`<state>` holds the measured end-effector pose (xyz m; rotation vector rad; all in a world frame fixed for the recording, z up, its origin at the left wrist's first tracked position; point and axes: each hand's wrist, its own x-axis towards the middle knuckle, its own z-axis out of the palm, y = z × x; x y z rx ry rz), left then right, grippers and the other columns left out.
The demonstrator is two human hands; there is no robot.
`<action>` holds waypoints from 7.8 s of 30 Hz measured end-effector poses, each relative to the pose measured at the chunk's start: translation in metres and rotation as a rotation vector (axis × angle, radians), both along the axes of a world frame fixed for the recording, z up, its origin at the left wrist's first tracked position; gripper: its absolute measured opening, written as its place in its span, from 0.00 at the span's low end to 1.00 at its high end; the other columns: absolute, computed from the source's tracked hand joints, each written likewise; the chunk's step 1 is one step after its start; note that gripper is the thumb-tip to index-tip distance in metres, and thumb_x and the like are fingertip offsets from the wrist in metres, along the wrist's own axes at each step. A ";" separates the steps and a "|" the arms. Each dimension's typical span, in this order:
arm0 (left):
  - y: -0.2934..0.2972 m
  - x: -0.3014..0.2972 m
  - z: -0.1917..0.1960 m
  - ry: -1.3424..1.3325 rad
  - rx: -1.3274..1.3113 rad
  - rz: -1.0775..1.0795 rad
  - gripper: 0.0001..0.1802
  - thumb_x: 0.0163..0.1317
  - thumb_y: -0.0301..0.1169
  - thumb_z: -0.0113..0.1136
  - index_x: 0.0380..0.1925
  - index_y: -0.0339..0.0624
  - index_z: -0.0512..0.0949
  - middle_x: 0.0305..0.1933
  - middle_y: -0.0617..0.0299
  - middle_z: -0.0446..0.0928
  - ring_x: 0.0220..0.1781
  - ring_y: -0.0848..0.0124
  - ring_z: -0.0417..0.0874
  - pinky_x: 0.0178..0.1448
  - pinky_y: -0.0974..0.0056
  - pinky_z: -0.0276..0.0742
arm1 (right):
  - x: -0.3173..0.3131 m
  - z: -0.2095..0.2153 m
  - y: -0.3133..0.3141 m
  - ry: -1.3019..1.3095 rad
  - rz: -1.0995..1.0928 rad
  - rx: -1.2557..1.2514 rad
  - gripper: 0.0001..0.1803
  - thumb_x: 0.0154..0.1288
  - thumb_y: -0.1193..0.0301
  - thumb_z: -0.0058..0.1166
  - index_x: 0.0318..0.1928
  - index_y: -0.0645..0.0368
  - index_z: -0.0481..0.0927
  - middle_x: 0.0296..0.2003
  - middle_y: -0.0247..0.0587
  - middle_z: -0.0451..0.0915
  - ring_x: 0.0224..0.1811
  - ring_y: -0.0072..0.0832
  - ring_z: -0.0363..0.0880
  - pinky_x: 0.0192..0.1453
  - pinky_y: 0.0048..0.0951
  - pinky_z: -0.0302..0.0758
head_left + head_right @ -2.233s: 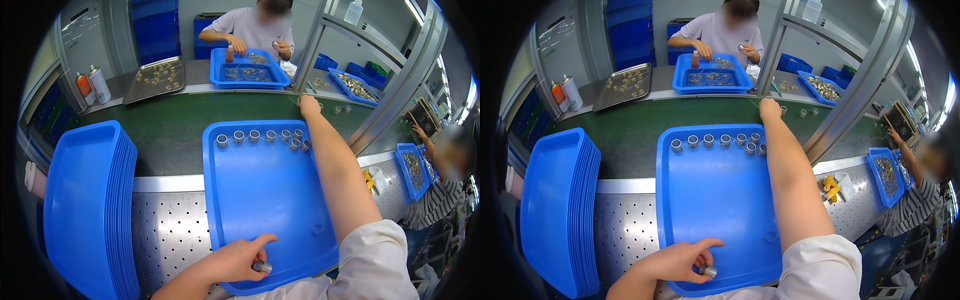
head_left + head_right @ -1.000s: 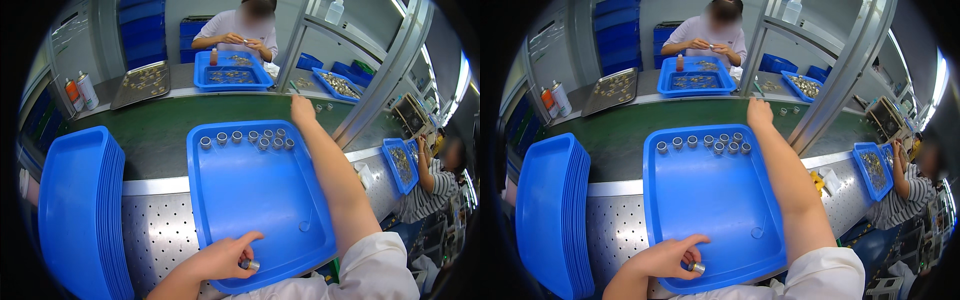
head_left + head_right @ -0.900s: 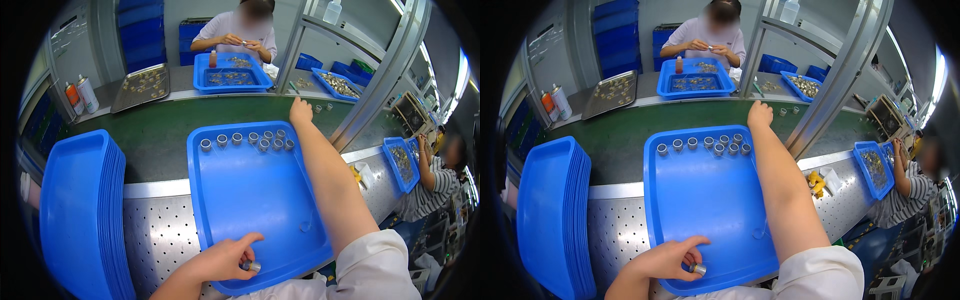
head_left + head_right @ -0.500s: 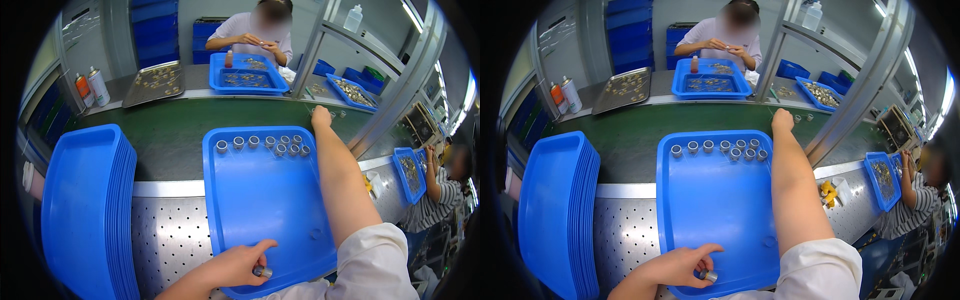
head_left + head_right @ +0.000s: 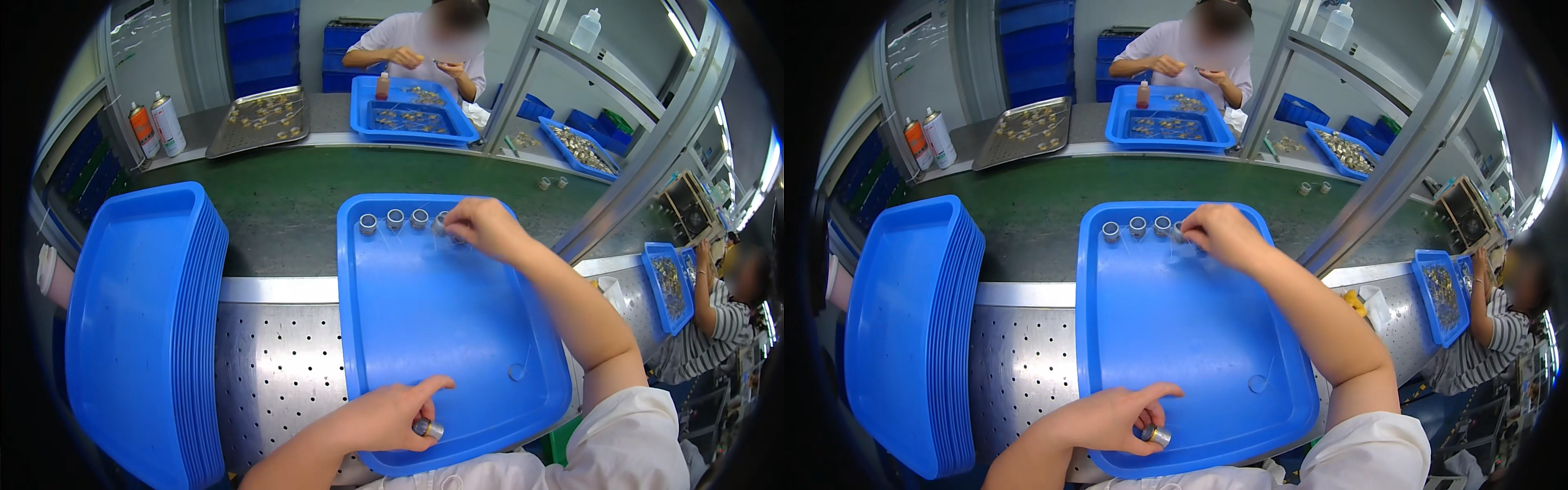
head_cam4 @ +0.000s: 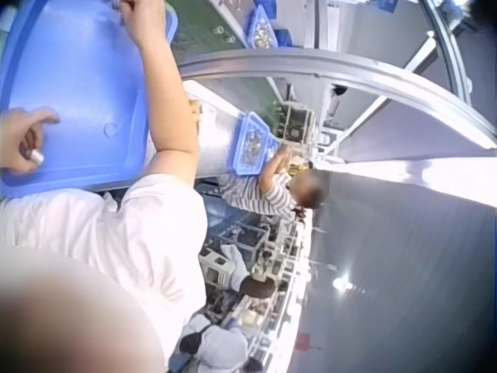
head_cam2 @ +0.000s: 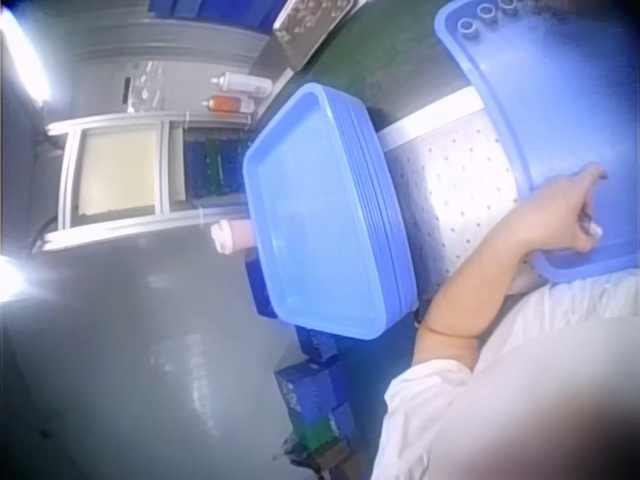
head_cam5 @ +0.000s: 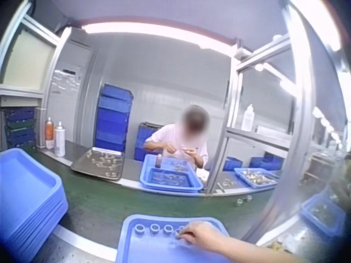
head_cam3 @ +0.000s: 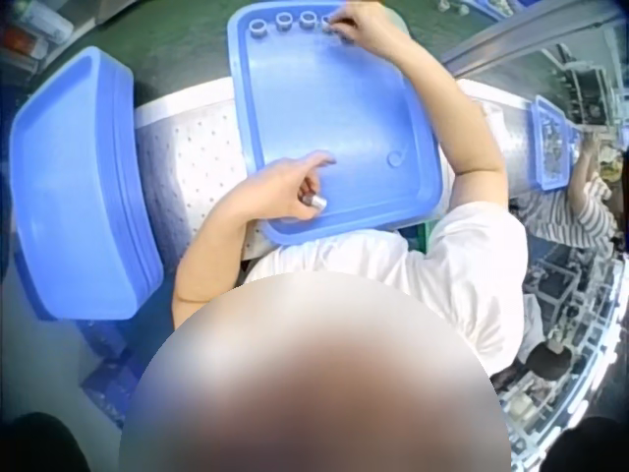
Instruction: The person assembles small cylindrical metal components by hand, inserting thin wires into them and arranging them in rows on a blue tray. The person handles the components one at a time, performing repetitive insertion and placement actions.
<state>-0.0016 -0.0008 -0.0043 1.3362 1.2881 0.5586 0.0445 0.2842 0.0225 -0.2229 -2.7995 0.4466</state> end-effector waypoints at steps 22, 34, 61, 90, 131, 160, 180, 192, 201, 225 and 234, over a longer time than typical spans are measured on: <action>0.003 0.003 0.001 0.017 0.024 -0.002 0.37 0.51 0.36 0.68 0.60 0.45 0.61 0.35 0.60 0.77 0.37 0.68 0.80 0.48 0.68 0.77 | 0.003 -0.038 0.149 0.449 -0.872 -0.172 0.07 0.60 0.72 0.52 0.38 0.58 0.79 0.34 0.49 0.81 0.41 0.42 0.80 0.44 0.38 0.75; 0.003 0.001 0.001 -0.042 -0.031 0.035 0.36 0.51 0.34 0.67 0.59 0.47 0.61 0.35 0.57 0.77 0.37 0.64 0.80 0.45 0.64 0.76 | -0.008 -0.048 0.187 0.228 -1.622 -0.211 0.21 0.63 0.70 0.49 0.57 0.50 0.64 0.53 0.49 0.67 0.56 0.46 0.68 0.57 0.41 0.69; 0.000 -0.001 -0.001 0.007 0.017 0.012 0.37 0.51 0.36 0.67 0.60 0.47 0.61 0.34 0.60 0.77 0.36 0.67 0.79 0.44 0.66 0.76 | -0.029 -0.006 -0.005 0.150 -0.002 -0.132 0.06 0.54 0.71 0.59 0.32 0.60 0.84 0.32 0.43 0.81 0.36 0.37 0.79 0.43 0.34 0.76; -0.004 0.010 0.012 -0.129 -0.183 0.286 0.48 0.40 0.20 0.72 0.64 0.44 0.59 0.36 0.63 0.74 0.39 0.75 0.76 0.44 0.69 0.76 | 0.300 0.037 0.149 0.020 -0.530 -0.749 0.11 0.59 0.70 0.58 0.41 0.63 0.81 0.33 0.36 0.82 0.37 0.21 0.80 0.42 0.24 0.76; 0.001 0.014 0.006 -0.013 0.295 0.102 0.36 0.49 0.33 0.65 0.59 0.46 0.63 0.37 0.66 0.76 0.44 0.67 0.78 0.53 0.65 0.71 | 0.057 0.028 -0.043 -0.011 0.200 -0.211 0.07 0.55 0.72 0.60 0.36 0.58 0.84 0.31 0.43 0.82 0.32 0.37 0.80 0.37 0.32 0.76; 0.000 0.009 0.000 -0.022 0.198 0.041 0.35 0.50 0.34 0.64 0.59 0.47 0.63 0.37 0.63 0.75 0.42 0.66 0.78 0.50 0.65 0.71 | -0.014 -0.007 -0.015 0.137 0.025 0.081 0.07 0.53 0.71 0.60 0.36 0.54 0.83 0.35 0.35 0.77 0.43 0.34 0.73 0.47 0.34 0.73; 0.001 0.009 -0.004 -0.061 0.226 0.035 0.35 0.50 0.33 0.64 0.59 0.48 0.63 0.37 0.62 0.75 0.42 0.64 0.78 0.50 0.63 0.72 | -0.066 -0.008 -0.013 0.040 -0.011 0.122 0.04 0.53 0.72 0.58 0.32 0.53 0.84 0.34 0.37 0.78 0.44 0.36 0.74 0.48 0.35 0.73; 0.000 0.009 -0.005 -0.042 0.258 0.039 0.36 0.49 0.32 0.66 0.59 0.48 0.62 0.36 0.61 0.73 0.38 0.64 0.76 0.43 0.64 0.72 | -0.041 0.036 0.034 -0.084 -0.113 -0.019 0.06 0.52 0.75 0.61 0.34 0.58 0.84 0.34 0.42 0.80 0.38 0.35 0.79 0.44 0.32 0.76; 0.000 0.008 -0.004 -0.025 0.220 0.045 0.35 0.49 0.33 0.65 0.58 0.47 0.63 0.38 0.62 0.76 0.42 0.64 0.78 0.49 0.63 0.72 | -0.056 0.006 0.003 -0.001 0.085 -0.021 0.08 0.52 0.69 0.62 0.34 0.56 0.84 0.33 0.41 0.82 0.39 0.37 0.79 0.46 0.35 0.75; 0.000 0.006 -0.004 -0.040 0.212 0.034 0.35 0.50 0.33 0.65 0.59 0.48 0.63 0.37 0.62 0.76 0.42 0.64 0.79 0.51 0.64 0.73 | -0.070 0.007 -0.008 -0.180 0.027 0.203 0.06 0.49 0.70 0.62 0.31 0.50 0.85 0.34 0.34 0.79 0.47 0.33 0.74 0.49 0.33 0.75; 0.000 0.007 -0.006 -0.055 0.251 0.042 0.35 0.49 0.33 0.65 0.59 0.48 0.62 0.35 0.60 0.75 0.39 0.63 0.78 0.46 0.63 0.73 | -0.081 -0.012 -0.014 -0.109 0.116 0.251 0.06 0.47 0.70 0.63 0.30 0.51 0.86 0.33 0.34 0.79 0.45 0.32 0.74 0.48 0.33 0.75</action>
